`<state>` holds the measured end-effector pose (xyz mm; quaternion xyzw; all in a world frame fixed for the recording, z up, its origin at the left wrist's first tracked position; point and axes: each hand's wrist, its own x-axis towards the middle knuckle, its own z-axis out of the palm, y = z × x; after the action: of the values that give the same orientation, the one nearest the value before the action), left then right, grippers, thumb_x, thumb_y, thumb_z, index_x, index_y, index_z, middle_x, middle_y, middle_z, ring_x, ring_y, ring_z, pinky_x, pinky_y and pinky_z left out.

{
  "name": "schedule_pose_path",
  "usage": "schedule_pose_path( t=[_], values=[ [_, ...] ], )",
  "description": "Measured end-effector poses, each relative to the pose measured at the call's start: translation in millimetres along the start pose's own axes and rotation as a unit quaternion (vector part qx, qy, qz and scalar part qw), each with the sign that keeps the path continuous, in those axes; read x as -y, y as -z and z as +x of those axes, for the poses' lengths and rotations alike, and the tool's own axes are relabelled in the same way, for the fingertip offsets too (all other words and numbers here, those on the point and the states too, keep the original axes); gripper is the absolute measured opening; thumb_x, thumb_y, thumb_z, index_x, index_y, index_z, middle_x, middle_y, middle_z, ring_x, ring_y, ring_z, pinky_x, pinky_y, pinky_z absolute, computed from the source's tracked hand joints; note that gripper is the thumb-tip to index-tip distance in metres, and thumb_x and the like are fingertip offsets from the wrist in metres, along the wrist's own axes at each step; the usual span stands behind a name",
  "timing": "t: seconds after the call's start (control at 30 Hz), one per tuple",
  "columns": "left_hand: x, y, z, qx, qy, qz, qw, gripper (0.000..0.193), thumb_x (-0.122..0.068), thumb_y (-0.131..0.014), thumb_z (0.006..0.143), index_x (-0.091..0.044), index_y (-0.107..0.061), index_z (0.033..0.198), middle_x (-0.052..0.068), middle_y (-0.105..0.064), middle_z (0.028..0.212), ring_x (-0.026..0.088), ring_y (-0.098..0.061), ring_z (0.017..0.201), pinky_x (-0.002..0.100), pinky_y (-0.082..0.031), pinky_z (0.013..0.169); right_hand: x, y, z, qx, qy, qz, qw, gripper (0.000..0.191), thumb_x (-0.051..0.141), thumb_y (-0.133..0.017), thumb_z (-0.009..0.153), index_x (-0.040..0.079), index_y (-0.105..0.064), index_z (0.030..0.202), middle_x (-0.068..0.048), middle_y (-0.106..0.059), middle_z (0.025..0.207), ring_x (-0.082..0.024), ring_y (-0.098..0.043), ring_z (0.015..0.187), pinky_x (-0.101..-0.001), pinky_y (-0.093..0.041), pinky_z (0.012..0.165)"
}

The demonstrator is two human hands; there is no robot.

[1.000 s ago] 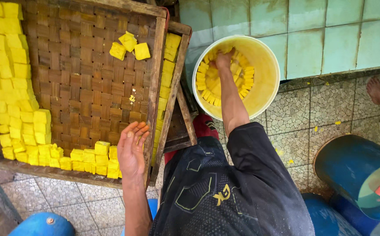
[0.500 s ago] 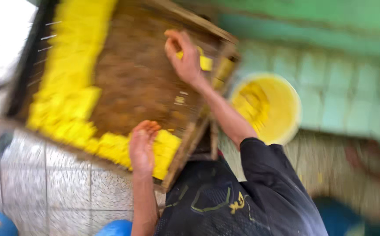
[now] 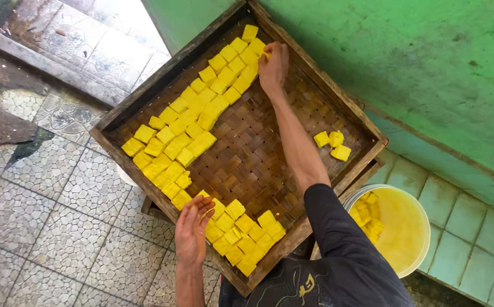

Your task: The person picks yellow tofu cubes one at a time from a woven bamboo tray and places them into a white bucket beside the tray, occasionally gathering several cubes in one hand. Near the end, the person uses a green plastic cup to pour liquid over the tofu in the bucket and carries the bucket away.

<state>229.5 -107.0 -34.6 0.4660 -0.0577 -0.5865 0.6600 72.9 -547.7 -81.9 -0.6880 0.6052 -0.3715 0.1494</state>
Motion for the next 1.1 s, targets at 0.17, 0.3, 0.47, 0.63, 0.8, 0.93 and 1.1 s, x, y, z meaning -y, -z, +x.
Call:
schedule_pose_path(
  t=[0.17,0.3,0.47,0.63,0.8,0.93,1.1],
  values=[
    [-9,0,44,0.029,-0.009,0.007,1.000,0.034,-0.021,-0.052,0.107,0.002,-0.057,0.131,0.016,-0.065,0.124,0.027,-0.064,0.116,0.044,-0.049,0.105,4,6,-14,-0.015,0.088,-0.069,0.994,0.031,0.018,-0.074,0.093,0.004,-0.059,0.117,-0.018,-0.051,0.116,-0.039,-0.051,0.107,-0.0525,-0.046,0.086],
    [-17,-31,128,0.097,-0.021,-0.017,0.995,0.037,-0.023,-0.055,0.108,0.003,-0.056,0.135,0.016,-0.064,0.127,0.028,-0.063,0.120,0.047,-0.048,0.108,28,11,-36,0.043,0.101,-0.081,0.991,0.033,0.020,-0.072,0.093,0.004,-0.058,0.118,-0.017,-0.055,0.117,-0.037,-0.055,0.109,-0.0511,-0.047,0.086],
    [-26,-79,224,-0.012,0.037,-0.099,0.994,0.045,-0.029,-0.058,0.099,-0.015,-0.045,0.139,0.008,-0.055,0.131,0.028,-0.062,0.114,0.052,-0.051,0.105,61,10,-31,0.303,0.312,0.081,0.897,0.035,0.031,-0.078,0.089,0.005,-0.066,0.109,-0.016,-0.060,0.110,-0.037,-0.058,0.108,-0.0492,-0.049,0.091],
    [-22,-65,196,0.092,0.040,-0.150,0.984,0.039,-0.026,-0.059,0.104,-0.003,-0.055,0.135,0.015,-0.064,0.117,0.033,-0.068,0.106,0.046,-0.056,0.093,60,1,38,0.086,0.163,-0.020,0.983,0.024,0.024,-0.066,0.102,0.008,-0.068,0.120,-0.014,-0.064,0.117,-0.034,-0.064,0.110,-0.0452,-0.052,0.091],
    [-9,-36,128,0.078,0.104,-0.199,0.971,0.039,-0.032,-0.048,0.105,-0.005,-0.061,0.131,0.013,-0.070,0.109,0.027,-0.069,0.095,0.036,-0.054,0.076,45,-11,84,0.129,0.286,-0.229,0.921,0.026,0.009,-0.063,0.099,-0.003,-0.063,0.122,-0.022,-0.061,0.119,-0.041,-0.058,0.115,-0.0521,-0.052,0.089],
    [-6,-33,99,0.120,0.105,-0.276,0.948,0.041,-0.035,-0.049,0.108,-0.003,-0.060,0.131,0.013,-0.068,0.106,0.026,-0.065,0.092,0.035,-0.050,0.073,48,-23,86,0.186,0.192,-0.263,0.927,0.033,0.002,-0.062,0.086,-0.004,-0.062,0.118,-0.022,-0.059,0.122,-0.043,-0.055,0.118,-0.0521,-0.051,0.088],
    [-13,-21,74,0.075,0.103,-0.212,0.969,0.039,-0.027,-0.052,0.104,-0.006,-0.061,0.135,0.010,-0.068,0.111,0.019,-0.059,0.095,0.032,-0.046,0.081,52,-14,88,0.182,0.153,-0.195,0.951,0.025,0.006,-0.066,0.088,0.004,-0.063,0.113,-0.015,-0.064,0.116,-0.041,-0.055,0.117,-0.0535,-0.048,0.094]
  ],
)
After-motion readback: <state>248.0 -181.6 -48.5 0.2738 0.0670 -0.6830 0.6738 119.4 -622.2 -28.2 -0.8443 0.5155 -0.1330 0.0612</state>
